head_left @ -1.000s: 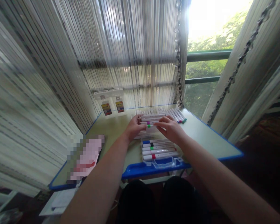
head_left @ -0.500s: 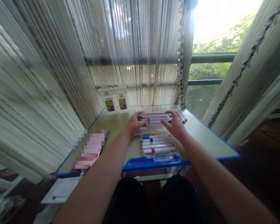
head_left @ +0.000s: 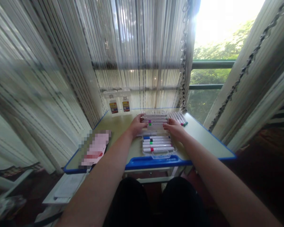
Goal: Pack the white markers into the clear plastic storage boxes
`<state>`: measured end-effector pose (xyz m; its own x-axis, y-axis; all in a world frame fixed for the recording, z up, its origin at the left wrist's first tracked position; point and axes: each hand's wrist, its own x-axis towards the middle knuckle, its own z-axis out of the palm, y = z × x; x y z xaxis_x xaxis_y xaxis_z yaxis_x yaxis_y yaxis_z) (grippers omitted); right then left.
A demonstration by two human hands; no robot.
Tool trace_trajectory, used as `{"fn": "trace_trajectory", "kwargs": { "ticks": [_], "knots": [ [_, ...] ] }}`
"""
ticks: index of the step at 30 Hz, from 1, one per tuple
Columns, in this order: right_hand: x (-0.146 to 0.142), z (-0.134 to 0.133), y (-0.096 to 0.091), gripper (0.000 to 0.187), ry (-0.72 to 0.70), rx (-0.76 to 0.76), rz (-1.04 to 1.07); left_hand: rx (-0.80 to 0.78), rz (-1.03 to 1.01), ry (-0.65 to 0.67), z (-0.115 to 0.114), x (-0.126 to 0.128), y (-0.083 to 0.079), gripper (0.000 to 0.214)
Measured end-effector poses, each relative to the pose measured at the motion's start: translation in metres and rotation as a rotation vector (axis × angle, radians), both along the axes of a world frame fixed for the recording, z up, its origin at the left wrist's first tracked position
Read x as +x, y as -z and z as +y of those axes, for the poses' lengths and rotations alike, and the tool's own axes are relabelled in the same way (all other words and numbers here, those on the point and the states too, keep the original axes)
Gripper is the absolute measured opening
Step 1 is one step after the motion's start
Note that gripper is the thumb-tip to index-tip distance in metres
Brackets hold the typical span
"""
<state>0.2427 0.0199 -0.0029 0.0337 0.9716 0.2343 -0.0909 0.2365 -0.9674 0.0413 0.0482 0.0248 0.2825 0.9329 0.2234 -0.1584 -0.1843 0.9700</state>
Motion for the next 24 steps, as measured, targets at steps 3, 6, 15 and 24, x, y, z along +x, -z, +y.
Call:
{"fn": "trace_trajectory", "kwargs": {
  "ticks": [3,6,15,24],
  "knots": [
    [-0.002,-0.004,-0.004,0.024,-0.07,-0.044,0.107,0.016,-0.001,0.015,0.003,-0.001,0.003,0.05],
    [-0.001,-0.006,-0.007,0.022,-0.087,-0.07,0.166,-0.005,0.004,0.029,0.005,-0.001,0.002,0.043],
    [0.001,-0.002,-0.008,0.023,-0.036,-0.073,0.235,-0.053,-0.013,0.071,0.002,-0.001,0.001,0.031],
    [0.003,-0.005,-0.014,0.041,0.009,-0.166,0.282,-0.168,-0.059,0.062,0.001,0.0,-0.002,0.028]
  ]
}}
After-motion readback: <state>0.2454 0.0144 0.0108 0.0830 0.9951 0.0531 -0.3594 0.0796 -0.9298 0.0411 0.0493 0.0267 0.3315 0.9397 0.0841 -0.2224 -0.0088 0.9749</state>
